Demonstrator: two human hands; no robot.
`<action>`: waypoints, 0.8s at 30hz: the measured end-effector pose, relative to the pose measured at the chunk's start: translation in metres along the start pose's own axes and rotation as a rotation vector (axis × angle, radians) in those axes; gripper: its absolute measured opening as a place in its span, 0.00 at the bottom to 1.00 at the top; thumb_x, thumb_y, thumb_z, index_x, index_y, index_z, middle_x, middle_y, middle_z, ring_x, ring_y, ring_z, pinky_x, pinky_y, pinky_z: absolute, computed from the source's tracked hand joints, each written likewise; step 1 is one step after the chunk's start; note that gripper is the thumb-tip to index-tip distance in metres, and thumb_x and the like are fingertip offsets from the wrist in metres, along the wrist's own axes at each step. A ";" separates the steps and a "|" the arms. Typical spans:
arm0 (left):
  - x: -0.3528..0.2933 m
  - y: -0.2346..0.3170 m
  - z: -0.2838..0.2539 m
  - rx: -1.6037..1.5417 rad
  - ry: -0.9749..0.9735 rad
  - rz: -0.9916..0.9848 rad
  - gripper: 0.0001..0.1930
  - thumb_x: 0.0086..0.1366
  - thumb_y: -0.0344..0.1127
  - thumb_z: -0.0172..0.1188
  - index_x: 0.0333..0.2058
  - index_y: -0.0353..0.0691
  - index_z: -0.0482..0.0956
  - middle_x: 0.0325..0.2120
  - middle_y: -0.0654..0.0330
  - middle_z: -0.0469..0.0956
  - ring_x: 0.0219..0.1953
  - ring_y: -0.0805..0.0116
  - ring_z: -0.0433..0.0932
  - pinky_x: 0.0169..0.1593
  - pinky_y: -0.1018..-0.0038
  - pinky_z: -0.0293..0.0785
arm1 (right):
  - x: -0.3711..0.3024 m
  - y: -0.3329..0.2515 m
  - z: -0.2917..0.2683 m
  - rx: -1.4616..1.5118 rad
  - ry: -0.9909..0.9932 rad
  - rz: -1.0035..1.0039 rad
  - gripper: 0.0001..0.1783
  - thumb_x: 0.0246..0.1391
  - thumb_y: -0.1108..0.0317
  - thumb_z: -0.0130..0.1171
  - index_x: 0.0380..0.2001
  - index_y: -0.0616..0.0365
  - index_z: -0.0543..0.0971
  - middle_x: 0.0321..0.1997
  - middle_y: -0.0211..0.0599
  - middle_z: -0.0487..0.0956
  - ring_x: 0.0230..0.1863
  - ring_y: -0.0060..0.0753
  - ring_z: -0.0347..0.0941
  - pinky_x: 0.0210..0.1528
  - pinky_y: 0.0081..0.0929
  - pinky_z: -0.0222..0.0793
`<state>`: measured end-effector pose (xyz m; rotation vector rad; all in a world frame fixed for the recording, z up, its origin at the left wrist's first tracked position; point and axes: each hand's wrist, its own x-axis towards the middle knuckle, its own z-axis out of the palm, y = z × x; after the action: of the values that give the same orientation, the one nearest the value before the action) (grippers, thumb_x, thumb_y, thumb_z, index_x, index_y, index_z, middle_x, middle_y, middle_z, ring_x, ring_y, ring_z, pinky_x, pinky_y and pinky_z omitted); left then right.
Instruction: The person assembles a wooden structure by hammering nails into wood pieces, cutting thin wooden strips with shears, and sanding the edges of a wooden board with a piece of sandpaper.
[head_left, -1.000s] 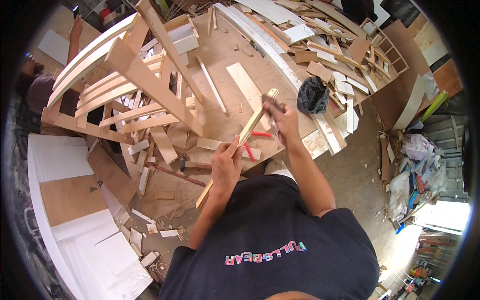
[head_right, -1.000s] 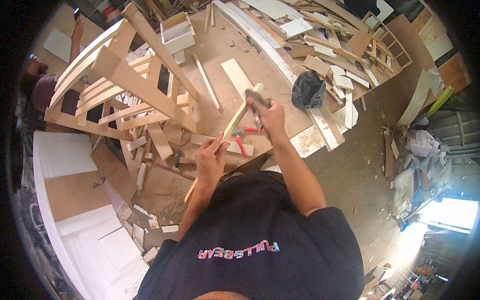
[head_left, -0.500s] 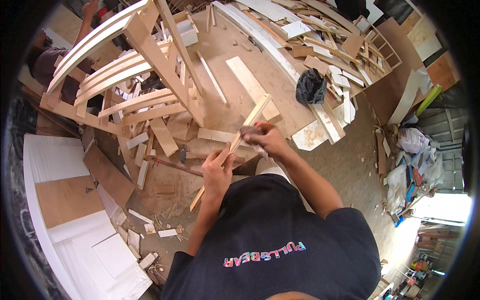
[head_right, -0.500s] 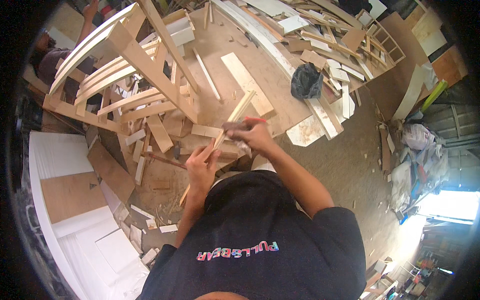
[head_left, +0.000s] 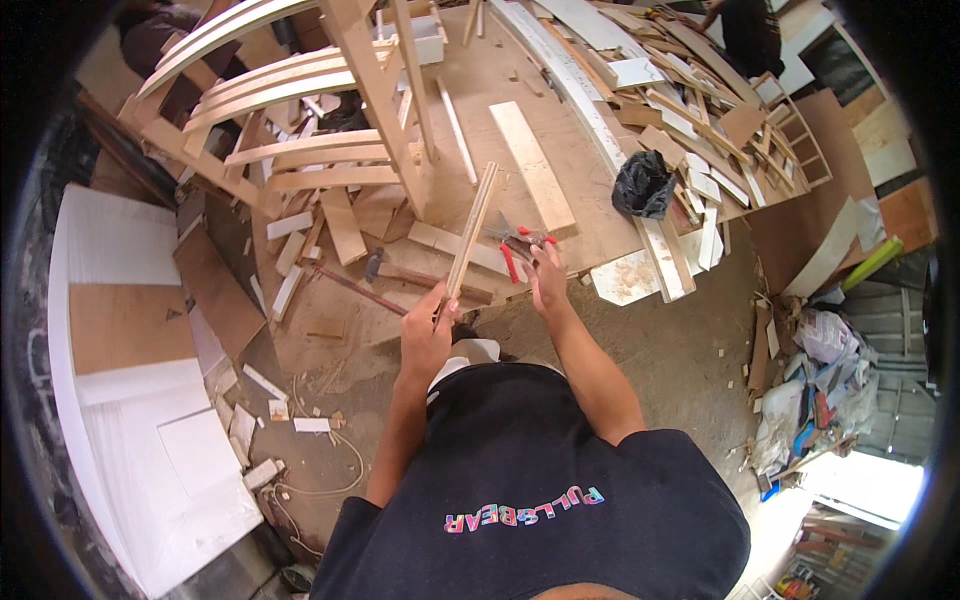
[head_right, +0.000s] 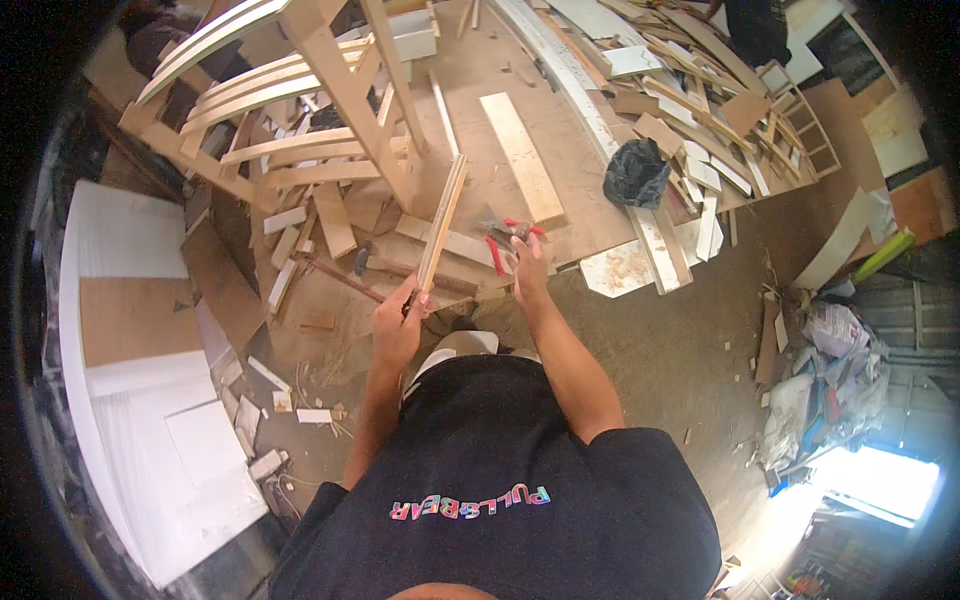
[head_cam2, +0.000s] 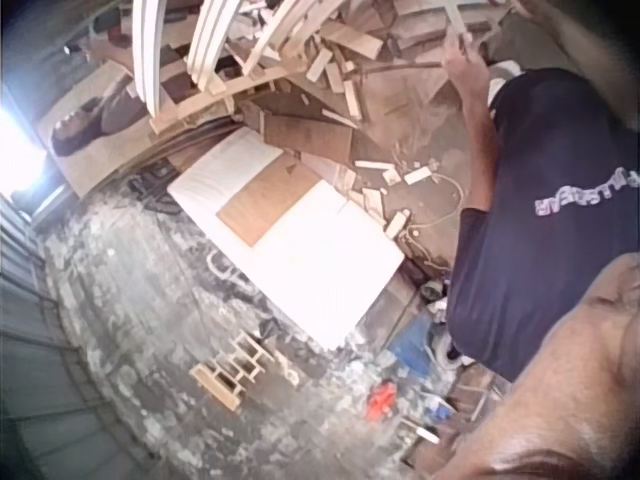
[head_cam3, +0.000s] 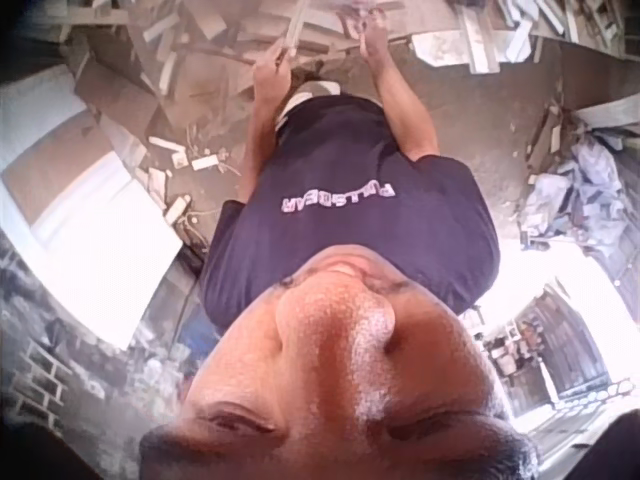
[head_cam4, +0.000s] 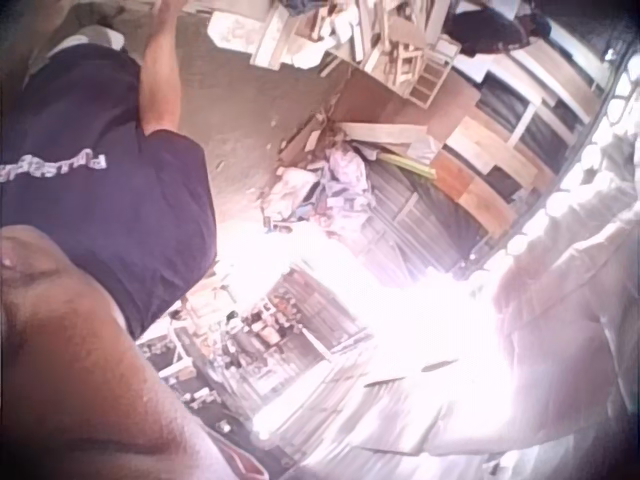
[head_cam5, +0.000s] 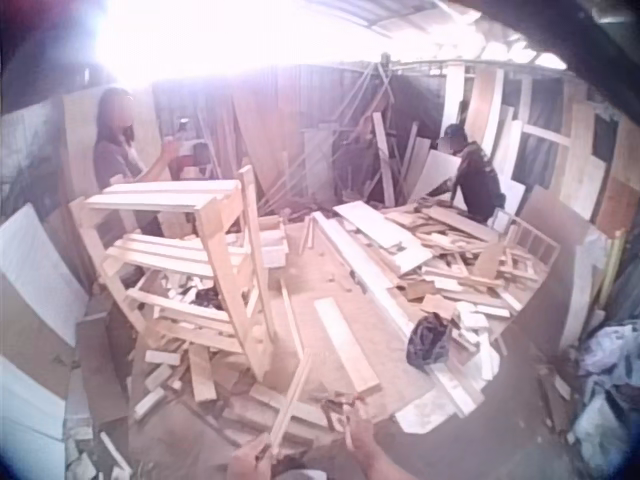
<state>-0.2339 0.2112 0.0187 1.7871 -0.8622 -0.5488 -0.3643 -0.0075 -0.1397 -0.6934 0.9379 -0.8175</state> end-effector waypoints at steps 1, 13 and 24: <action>-0.005 0.009 -0.001 -0.014 -0.030 -0.042 0.21 0.74 0.30 0.56 0.63 0.36 0.77 0.36 0.53 0.86 0.32 0.66 0.83 0.39 0.69 0.79 | 0.003 0.013 -0.012 -0.137 0.091 -0.013 0.33 0.64 0.59 0.65 0.69 0.58 0.69 0.58 0.37 0.79 0.53 0.25 0.76 0.56 0.32 0.72; -0.057 0.015 -0.052 -0.093 -0.308 -0.166 0.22 0.78 0.40 0.48 0.61 0.37 0.80 0.27 0.62 0.83 0.21 0.77 0.76 0.27 0.77 0.76 | -0.154 -0.073 0.047 0.179 -0.563 -0.007 0.44 0.71 0.63 0.57 0.81 0.47 0.47 0.68 0.51 0.72 0.50 0.40 0.84 0.44 0.29 0.80; 0.010 -0.016 -0.152 -0.014 -0.635 -0.121 0.13 0.76 0.34 0.52 0.48 0.35 0.83 0.27 0.56 0.81 0.22 0.68 0.79 0.28 0.68 0.75 | -0.157 -0.056 0.119 -0.029 -0.211 -0.216 0.30 0.72 0.63 0.58 0.73 0.48 0.65 0.53 0.38 0.85 0.37 0.30 0.87 0.28 0.24 0.83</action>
<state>-0.1148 0.2989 0.0592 1.6740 -1.1697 -1.2375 -0.3293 0.1150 0.0212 -0.8987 0.6932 -0.9028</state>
